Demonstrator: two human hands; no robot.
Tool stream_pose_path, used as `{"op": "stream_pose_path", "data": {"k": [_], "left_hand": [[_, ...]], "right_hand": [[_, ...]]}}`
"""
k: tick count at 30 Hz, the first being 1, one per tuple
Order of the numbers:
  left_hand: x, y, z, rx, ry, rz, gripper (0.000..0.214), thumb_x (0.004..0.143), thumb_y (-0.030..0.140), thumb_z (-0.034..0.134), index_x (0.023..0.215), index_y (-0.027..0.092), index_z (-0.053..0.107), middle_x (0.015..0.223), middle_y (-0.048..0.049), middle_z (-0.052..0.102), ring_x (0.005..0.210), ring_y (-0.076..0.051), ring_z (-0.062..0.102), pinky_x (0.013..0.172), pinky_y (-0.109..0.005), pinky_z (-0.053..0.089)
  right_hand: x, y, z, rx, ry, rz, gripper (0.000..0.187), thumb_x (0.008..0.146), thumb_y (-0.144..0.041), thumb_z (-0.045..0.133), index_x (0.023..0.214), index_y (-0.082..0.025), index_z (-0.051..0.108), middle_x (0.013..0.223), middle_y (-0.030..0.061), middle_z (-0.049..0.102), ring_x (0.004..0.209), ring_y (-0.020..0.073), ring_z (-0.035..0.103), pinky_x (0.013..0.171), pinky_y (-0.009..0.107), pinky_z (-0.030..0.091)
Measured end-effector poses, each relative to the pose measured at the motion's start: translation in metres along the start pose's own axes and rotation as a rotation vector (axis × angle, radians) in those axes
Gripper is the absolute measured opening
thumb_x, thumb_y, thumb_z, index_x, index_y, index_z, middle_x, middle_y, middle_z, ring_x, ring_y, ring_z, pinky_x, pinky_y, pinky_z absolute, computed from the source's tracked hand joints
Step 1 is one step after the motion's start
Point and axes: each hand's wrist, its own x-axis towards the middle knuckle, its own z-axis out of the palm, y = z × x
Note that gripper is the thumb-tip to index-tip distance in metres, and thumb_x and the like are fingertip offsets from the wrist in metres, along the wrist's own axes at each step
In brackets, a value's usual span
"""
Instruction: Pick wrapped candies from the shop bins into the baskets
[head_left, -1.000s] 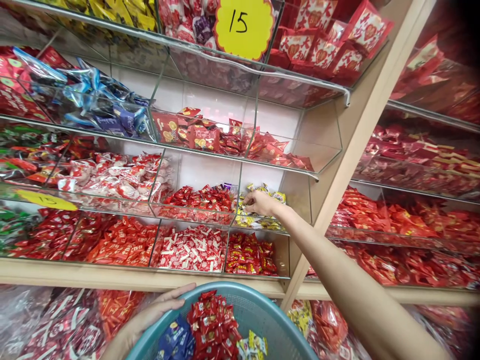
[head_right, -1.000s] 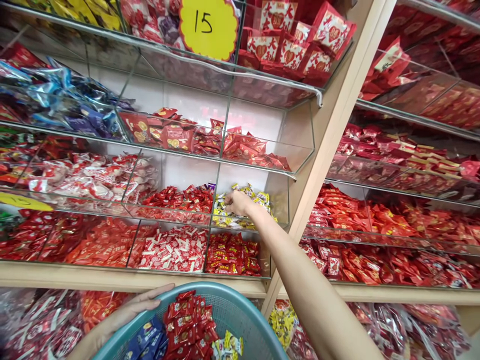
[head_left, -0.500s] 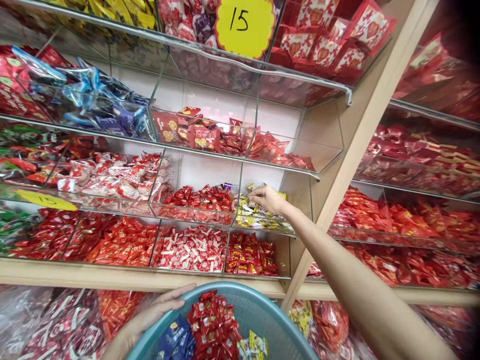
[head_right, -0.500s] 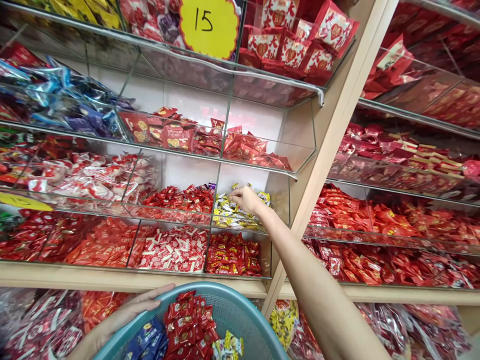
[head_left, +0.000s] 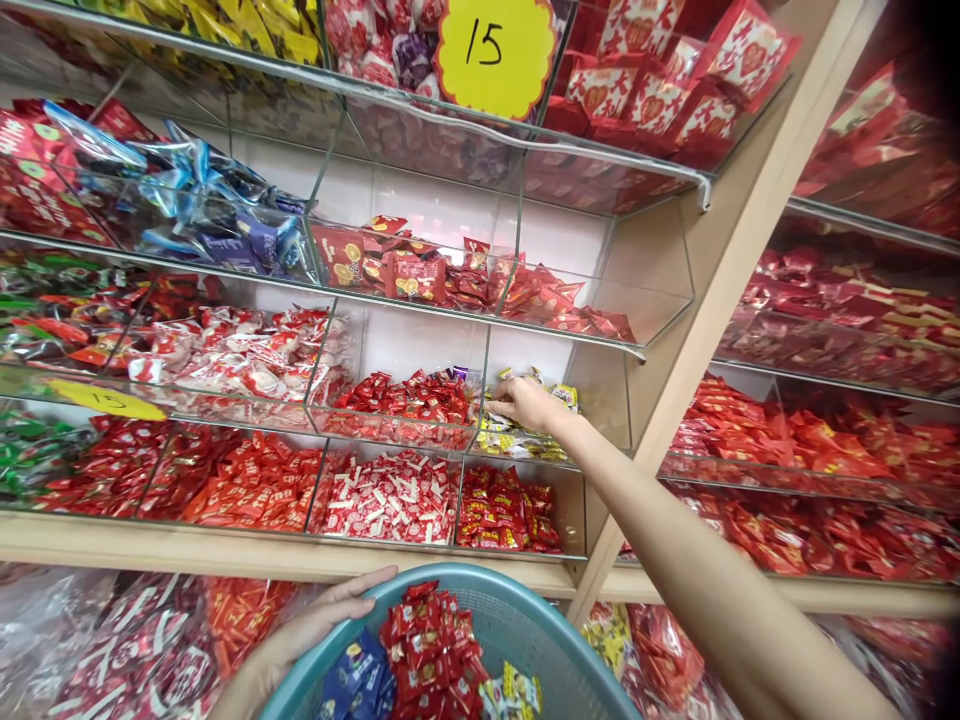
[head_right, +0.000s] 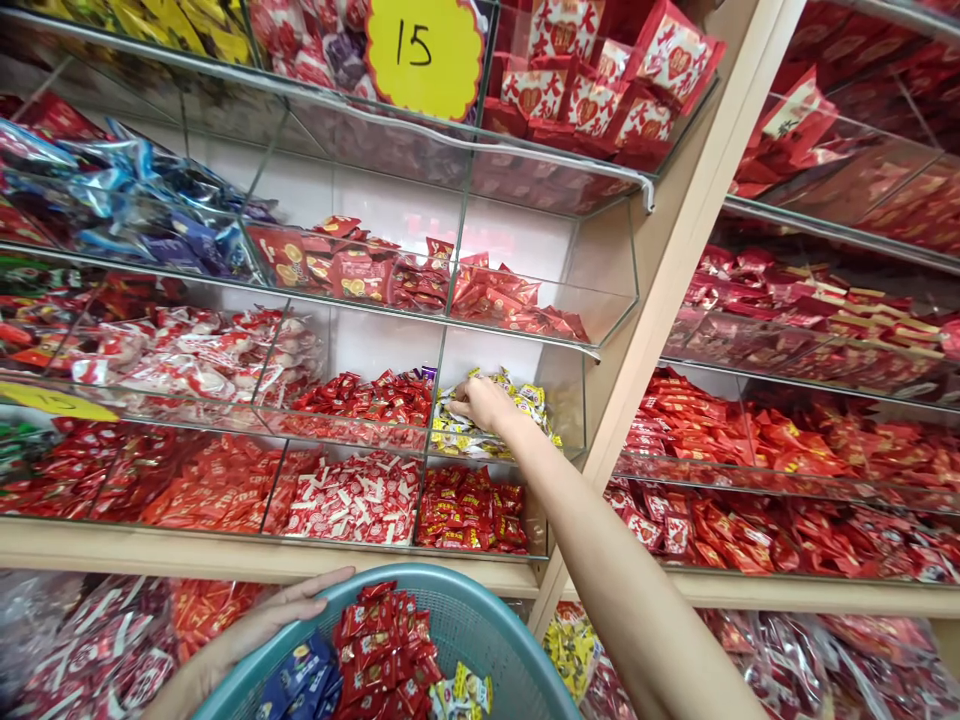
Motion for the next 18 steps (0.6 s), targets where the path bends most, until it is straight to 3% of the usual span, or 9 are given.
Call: {"op": "stream_pose_path", "data": {"k": [5,9,13,18], "left_hand": [[0.001,-0.003,-0.006,-0.010,-0.028,0.024,0.040,0.074,0.019,0.055,0.113,0.028,0.059,0.119,0.0006,0.058,0.114,-0.026,0.046,0.098,-0.036,0.030],[0.003,-0.004,-0.007,-0.005,-0.031,0.016,0.039,0.074,0.019,0.056,0.112,0.028,0.059,0.119,0.0009,0.058,0.115,-0.025,0.046,0.099,-0.034,0.029],[0.003,-0.003,-0.004,-0.020,-0.032,-0.004,0.041,0.073,0.020,0.056,0.113,0.029,0.058,0.116,-0.0004,0.060,0.110,-0.026,0.050,0.096,-0.036,0.032],[0.003,-0.006,-0.006,-0.027,-0.034,-0.002,0.041,0.073,0.020,0.057,0.113,0.030,0.058,0.111,-0.0003,0.063,0.106,-0.025,0.053,0.095,-0.036,0.033]], "right_hand": [[-0.002,0.004,0.002,0.229,-0.016,0.016,0.038,0.072,-0.052,0.054,0.072,-0.016,0.066,0.064,0.0023,0.062,0.063,0.0137,0.053,0.057,0.023,0.037],[-0.003,0.011,0.004,0.414,-0.130,0.074,0.037,0.061,-0.040,0.067,0.087,-0.014,0.064,0.072,0.0011,0.062,0.064,0.0120,0.053,0.058,0.022,0.040],[-0.002,0.013,0.008,0.439,-0.151,0.093,0.034,0.061,-0.027,0.066,0.090,-0.012,0.062,0.063,-0.0026,0.055,0.057,0.0095,0.047,0.054,0.021,0.037],[-0.002,0.013,0.010,0.431,-0.120,0.066,0.031,0.060,-0.034,0.065,0.083,-0.013,0.063,0.056,-0.0055,0.047,0.054,0.0090,0.041,0.051,0.022,0.032]]}}
